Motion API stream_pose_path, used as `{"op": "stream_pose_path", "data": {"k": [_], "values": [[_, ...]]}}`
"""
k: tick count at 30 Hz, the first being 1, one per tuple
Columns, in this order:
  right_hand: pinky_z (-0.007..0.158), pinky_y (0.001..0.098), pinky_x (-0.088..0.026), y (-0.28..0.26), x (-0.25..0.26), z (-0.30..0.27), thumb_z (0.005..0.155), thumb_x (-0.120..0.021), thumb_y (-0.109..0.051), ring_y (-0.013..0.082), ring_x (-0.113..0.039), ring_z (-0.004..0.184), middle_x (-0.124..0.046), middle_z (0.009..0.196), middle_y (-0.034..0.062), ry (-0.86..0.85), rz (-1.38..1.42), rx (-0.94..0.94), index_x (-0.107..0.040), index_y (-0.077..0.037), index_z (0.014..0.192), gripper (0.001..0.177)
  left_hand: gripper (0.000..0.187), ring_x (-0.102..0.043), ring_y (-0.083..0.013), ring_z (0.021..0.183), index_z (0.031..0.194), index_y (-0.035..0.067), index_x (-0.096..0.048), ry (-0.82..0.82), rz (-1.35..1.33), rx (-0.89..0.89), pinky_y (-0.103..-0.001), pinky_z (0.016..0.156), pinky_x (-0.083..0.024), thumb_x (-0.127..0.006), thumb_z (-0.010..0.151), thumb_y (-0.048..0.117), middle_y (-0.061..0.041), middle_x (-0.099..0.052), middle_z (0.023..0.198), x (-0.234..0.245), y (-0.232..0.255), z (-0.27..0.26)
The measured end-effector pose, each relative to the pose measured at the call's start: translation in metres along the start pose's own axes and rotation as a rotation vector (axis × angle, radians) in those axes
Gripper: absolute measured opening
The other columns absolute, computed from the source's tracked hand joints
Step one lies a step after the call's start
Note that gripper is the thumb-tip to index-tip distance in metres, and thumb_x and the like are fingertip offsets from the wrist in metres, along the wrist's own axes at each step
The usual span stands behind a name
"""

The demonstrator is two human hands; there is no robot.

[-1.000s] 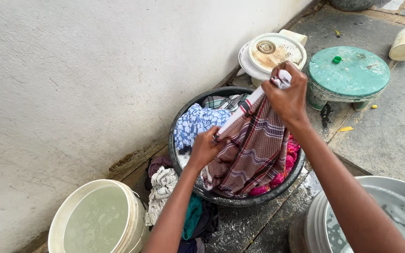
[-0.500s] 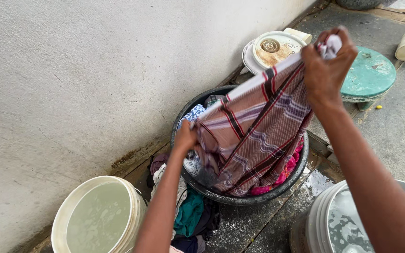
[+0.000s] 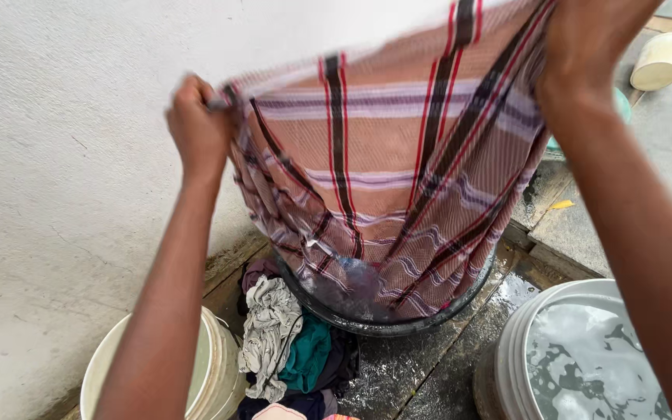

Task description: The person washes clothes by hand using buckets of water, scrubbing and wringing out the items.

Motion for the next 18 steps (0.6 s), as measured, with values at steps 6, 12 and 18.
{"op": "stream_pose_path", "data": {"k": [6,12,18], "values": [[0.057,0.0209,-0.055,0.093,0.0,-0.094,0.094,-0.072,-0.001,0.011,-0.061,0.074,-0.063,0.098,0.0083,-0.156,-0.078,-0.25,-0.057,-0.003,0.11,0.022,0.016,-0.065,-0.0152,0.065,0.086,0.008,-0.061,-0.518,-0.295,0.6,-0.026,0.048,-0.052,-0.074,0.082,-0.001,-0.01,-0.07,0.083,-0.093,-0.089,-0.159],[0.051,0.0246,-0.049,0.117,-0.017,-0.181,0.088,-0.078,-0.014,0.0132,-0.059,0.07,-0.067,0.097,0.011,-0.398,-0.207,-0.565,-0.061,-0.01,0.121,0.037,0.051,-0.074,-0.023,0.1,0.114,0.011,-0.072,-1.094,0.148,0.404,-0.041,0.093,-0.059,-0.093,0.068,0.018,-0.008,-0.078,0.106,-0.132,-0.088,-0.249],[0.1,0.0435,-0.05,0.075,-0.068,-0.208,0.084,-0.084,-0.024,0.0236,-0.065,0.113,-0.071,0.12,0.013,-0.736,-0.16,-0.34,-0.067,-0.009,0.12,0.042,0.056,-0.062,-0.0258,0.128,0.125,0.014,-0.069,-1.055,-0.274,0.201,-0.043,0.11,-0.048,-0.085,0.075,0.034,-0.006,-0.068,0.136,-0.155,0.016,-0.232]]}}
Point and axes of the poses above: each hand's wrist, its own z-axis towards the middle knuckle, its own x-axis out of the back of the hand, y = z × x, the point moved 8 cm from there along z, towards the middle knuckle
